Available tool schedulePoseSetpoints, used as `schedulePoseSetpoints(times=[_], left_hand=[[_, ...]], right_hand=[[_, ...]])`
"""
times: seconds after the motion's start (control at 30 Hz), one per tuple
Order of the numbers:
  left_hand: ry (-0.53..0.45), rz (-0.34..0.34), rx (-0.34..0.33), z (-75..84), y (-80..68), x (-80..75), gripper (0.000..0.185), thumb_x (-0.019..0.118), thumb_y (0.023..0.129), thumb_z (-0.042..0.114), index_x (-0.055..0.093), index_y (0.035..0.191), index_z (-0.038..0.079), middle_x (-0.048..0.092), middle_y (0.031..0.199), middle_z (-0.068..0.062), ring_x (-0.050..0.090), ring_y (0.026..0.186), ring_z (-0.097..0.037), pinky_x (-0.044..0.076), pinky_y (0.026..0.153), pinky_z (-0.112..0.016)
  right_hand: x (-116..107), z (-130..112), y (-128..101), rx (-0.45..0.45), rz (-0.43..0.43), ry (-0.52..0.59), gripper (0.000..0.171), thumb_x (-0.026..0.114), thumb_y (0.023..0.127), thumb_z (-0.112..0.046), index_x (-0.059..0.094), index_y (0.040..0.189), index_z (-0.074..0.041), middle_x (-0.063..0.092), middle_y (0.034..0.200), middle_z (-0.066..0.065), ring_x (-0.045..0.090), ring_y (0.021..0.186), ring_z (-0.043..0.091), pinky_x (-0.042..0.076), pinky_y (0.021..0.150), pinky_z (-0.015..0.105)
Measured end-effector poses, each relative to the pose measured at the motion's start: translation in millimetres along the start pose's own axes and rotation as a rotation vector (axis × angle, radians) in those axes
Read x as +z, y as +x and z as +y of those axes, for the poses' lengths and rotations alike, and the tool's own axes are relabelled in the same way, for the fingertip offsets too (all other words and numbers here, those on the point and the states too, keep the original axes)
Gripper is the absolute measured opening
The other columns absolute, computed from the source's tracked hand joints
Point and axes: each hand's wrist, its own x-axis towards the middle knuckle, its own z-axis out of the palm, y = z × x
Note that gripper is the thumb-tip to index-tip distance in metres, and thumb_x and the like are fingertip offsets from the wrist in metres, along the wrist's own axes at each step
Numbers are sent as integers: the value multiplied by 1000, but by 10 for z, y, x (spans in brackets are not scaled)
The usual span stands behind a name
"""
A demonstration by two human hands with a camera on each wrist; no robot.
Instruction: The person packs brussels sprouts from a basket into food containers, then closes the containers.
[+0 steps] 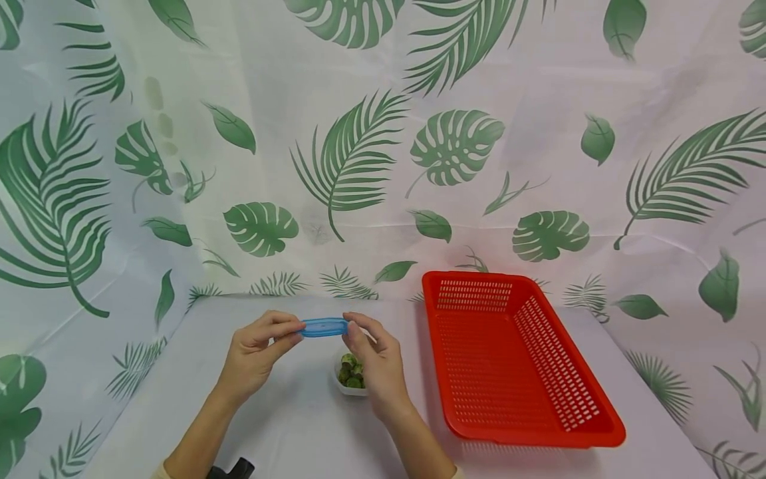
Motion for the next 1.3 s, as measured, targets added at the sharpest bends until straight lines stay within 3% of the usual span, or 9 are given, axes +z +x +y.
schedulePoseSetpoints(times=[0.27,0.4,0.5,0.6,0.77,0.9,1.0,1.13,1.3], left_hand=[[-80,68,-67,24,-18,9,19,69,96,-5,78,113,-5,73,115,-12,64,120,-17,54,100,-25],[-93,80,-65,21,-5,29,24,69,96,-6,74,119,-6,69,127,-22,64,121,-18,55,100,-27],[-99,93,-64,-7,1,56,32,69,95,-8,70,127,-8,61,142,-24,65,114,-16,55,96,-24],[-105,100,-122,-45,-6,96,38,70,96,-5,67,134,-6,56,149,-21,65,106,-12,56,90,-21],[-81,53,-300,-116,-48,152,43,76,95,8,68,137,6,70,119,-16,69,94,-11,57,79,-20],[-3,10,-330,-159,-84,188,45,78,95,12,67,138,8,71,102,-11,69,89,-14,55,75,-22],[60,-22,-311,-174,-104,226,47,78,95,13,65,140,8,70,103,-8,68,90,-14,56,79,-24],[100,-70,-301,-194,-127,296,50,79,94,14,64,142,7,70,118,-7,69,92,-12,57,82,-25],[147,-102,-316,-239,-168,375,51,80,93,15,65,141,6,67,132,-5,66,90,-10,54,79,-22]], right_hand=[[8,39,-42,-17,-2,-60,43,62,106,-23,61,147,-10,57,153,5,56,140,28,45,114,37],[5,44,-34,-18,5,-17,49,67,102,-12,57,149,-6,53,156,8,52,144,27,46,109,29],[-8,48,-27,-25,4,-5,53,70,99,-6,54,150,-3,48,160,9,49,146,28,47,106,27],[-37,67,-25,-35,19,-28,57,71,98,-4,53,151,-2,46,162,9,47,147,29,47,105,27],[-95,122,-42,-89,37,-135,61,72,95,2,50,152,0,42,164,9,46,148,33,46,106,29],[-140,173,-80,-124,24,-213,65,72,93,6,48,154,1,40,165,10,44,149,33,45,106,31],[-194,225,-117,-117,3,-232,69,72,92,9,44,155,3,37,166,13,43,149,36,45,105,32],[-293,299,-171,-98,2,-268,72,72,91,11,40,156,7,33,168,17,41,149,40,45,106,36],[-401,351,-225,-107,12,-401,79,79,87,7,40,155,9,34,167,20,41,149,43,44,106,40]])
